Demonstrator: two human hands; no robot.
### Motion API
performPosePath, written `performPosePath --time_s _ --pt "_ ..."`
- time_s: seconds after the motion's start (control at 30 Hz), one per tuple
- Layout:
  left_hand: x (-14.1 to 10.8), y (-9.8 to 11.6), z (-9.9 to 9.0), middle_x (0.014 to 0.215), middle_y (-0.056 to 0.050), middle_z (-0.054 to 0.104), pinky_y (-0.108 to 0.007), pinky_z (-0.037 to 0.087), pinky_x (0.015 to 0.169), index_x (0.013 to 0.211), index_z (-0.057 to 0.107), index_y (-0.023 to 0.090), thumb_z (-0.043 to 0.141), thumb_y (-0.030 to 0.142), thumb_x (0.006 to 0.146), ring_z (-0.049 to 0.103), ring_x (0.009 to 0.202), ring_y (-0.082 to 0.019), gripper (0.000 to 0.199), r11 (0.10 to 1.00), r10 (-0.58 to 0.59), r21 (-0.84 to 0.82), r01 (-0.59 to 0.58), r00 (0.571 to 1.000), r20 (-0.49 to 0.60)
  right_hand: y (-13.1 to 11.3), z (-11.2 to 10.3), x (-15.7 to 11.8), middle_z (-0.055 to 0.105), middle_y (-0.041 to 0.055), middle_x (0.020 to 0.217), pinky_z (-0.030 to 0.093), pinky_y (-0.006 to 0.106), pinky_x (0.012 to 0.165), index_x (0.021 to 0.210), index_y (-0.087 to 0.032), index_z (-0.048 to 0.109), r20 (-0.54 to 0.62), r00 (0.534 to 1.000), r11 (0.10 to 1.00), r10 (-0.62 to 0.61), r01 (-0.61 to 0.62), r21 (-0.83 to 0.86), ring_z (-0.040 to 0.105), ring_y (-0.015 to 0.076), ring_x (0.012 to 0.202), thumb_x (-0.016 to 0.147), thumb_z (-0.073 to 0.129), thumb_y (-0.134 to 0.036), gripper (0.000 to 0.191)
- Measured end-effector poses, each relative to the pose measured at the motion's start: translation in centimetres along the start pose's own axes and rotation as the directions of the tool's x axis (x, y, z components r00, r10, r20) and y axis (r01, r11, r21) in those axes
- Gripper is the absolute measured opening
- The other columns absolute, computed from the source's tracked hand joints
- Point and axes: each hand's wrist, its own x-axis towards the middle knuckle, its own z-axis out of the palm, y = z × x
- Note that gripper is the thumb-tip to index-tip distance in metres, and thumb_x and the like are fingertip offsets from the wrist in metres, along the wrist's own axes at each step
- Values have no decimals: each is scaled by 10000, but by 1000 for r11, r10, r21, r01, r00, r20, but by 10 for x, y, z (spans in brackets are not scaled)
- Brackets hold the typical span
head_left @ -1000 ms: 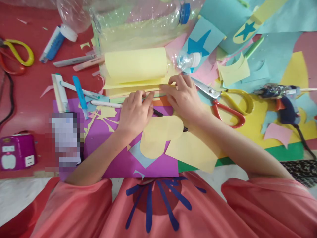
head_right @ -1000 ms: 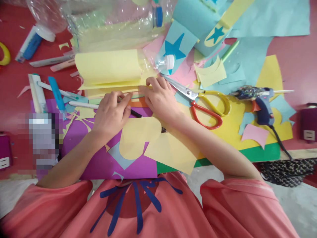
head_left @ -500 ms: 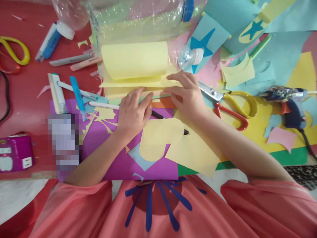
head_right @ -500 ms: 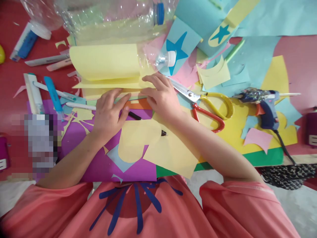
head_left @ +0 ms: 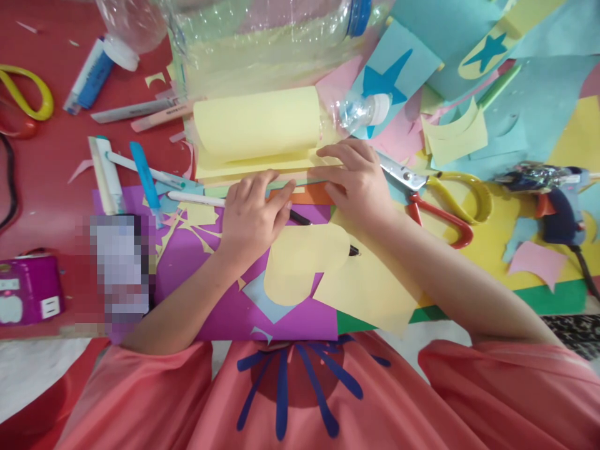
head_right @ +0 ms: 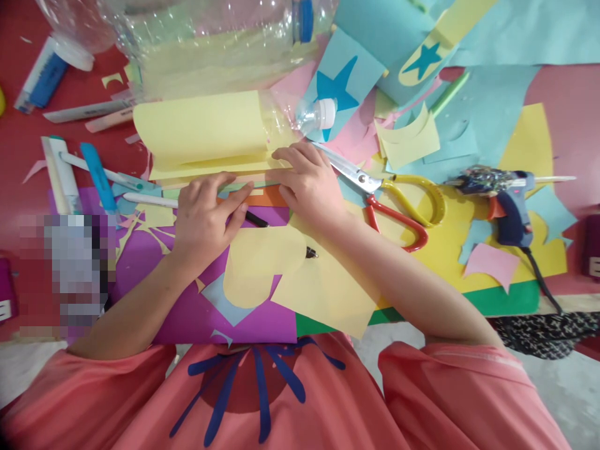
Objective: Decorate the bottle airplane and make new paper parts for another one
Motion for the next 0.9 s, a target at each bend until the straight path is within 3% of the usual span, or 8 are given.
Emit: performPosePath --time_s 0.33,0.6,0.9 --pt "2 1 -2 1294 -127 626 -443 465 916 1301 609 261 385 287 991 591 1174 -299 384 998 -51 -36 53 997 51 -1 4 -1 654 60 1151 450 498 1005 990 -257 710 95 993 995 75 -81 55 567 251 1106 831 394 -51 410" --pt "2 2 -1 1388 -138 569 -496 432 970 1336 584 283 369 335 990 537 1251 -334 410 994 -86 -55 92 991 102 -3 3 2 716 52 1085 482 436 948 987 -246 695 52 992 990 116 -120 79 625 222 1023 825 408 -50 383" --pt "3 2 -1 1384 -130 571 -514 422 983 1332 587 304 366 344 988 536 1248 -334 410 989 -113 -88 122 988 108 -3 1 3 732 51 1068 441 462 960 978 -252 702 88 985 980 147 -157 121 631 241 1023 825 411 -70 376"
